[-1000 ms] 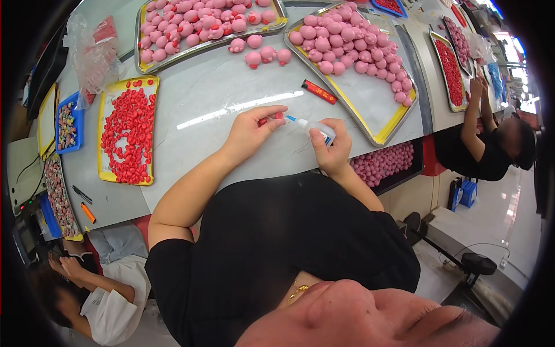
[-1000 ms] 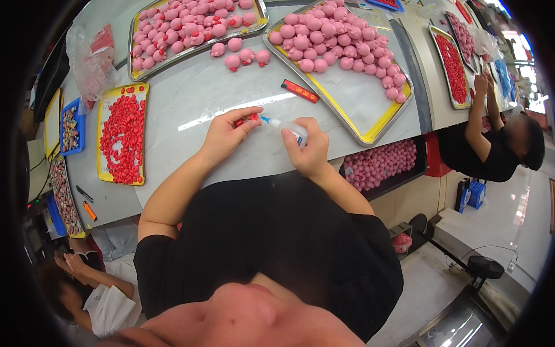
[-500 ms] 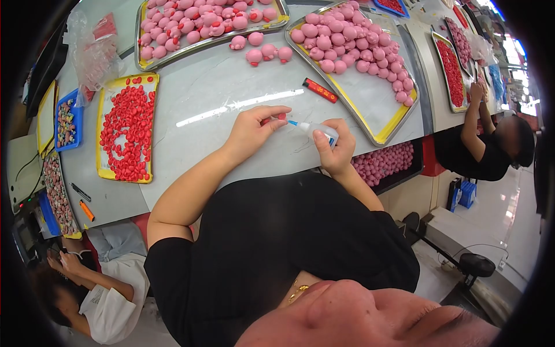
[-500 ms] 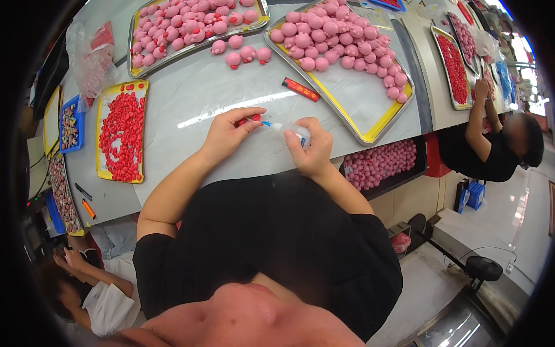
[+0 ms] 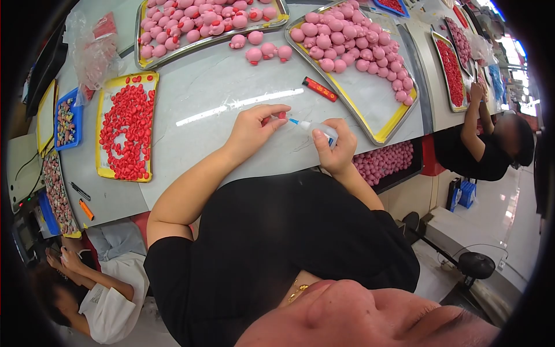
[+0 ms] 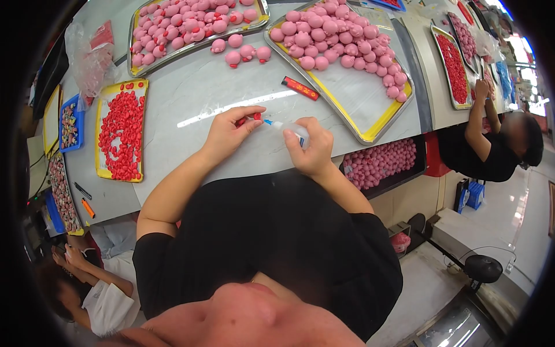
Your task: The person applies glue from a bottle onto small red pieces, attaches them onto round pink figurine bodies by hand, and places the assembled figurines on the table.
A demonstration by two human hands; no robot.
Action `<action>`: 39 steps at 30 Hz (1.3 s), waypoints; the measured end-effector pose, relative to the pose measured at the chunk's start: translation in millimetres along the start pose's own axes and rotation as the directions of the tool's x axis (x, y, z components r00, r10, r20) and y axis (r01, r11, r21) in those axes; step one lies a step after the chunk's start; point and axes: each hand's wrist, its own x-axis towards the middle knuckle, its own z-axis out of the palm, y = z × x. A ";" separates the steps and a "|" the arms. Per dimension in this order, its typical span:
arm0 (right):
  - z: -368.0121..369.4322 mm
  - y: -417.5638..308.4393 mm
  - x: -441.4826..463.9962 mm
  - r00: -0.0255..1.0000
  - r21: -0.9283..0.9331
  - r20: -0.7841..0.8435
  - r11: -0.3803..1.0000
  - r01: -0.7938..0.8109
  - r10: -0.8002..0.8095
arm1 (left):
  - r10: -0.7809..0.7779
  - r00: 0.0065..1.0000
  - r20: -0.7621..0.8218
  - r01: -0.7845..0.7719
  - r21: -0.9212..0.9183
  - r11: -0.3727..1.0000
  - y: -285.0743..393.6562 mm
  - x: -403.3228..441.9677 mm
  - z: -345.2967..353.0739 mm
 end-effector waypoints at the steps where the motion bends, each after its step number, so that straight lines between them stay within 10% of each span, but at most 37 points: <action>1: -1.5 -0.1 -0.4 0.998 0.029 0.023 0.998 -0.055 0.055 | 0.004 1.000 -0.005 -0.004 -0.005 1.000 0.1 0.0 0.3; 8: 8.2 20.1 -1.2 0.939 0.274 -0.018 0.905 -0.325 0.342 | -0.006 0.989 -0.145 0.022 0.113 0.993 8.9 -0.4 -7.2; 22: 8.2 23.0 26.0 0.965 0.271 0.207 0.939 -0.213 0.159 | -0.046 0.992 -0.115 0.050 0.031 0.998 3.6 -1.9 -9.3; 27: -39.0 28.7 93.8 0.998 -0.182 -0.018 0.982 0.048 -0.052 | 0.022 0.989 -0.144 -0.018 0.024 1.000 -5.0 2.2 -11.4; 32: -57.4 104.7 200.8 0.965 -0.639 -0.024 0.747 0.184 -0.259 | -0.046 0.988 -0.146 0.045 -0.011 0.999 -2.4 4.9 -12.2; 34: -55.5 121.3 216.5 0.988 -0.748 0.116 0.664 0.022 0.099 | -0.047 0.990 -0.132 0.048 0.003 0.999 -2.3 5.2 -12.5; 39: -60.7 115.9 199.5 0.960 -0.810 0.192 0.585 0.038 0.204 | -0.072 0.992 -0.107 0.072 -0.012 0.997 0.0 3.1 -12.7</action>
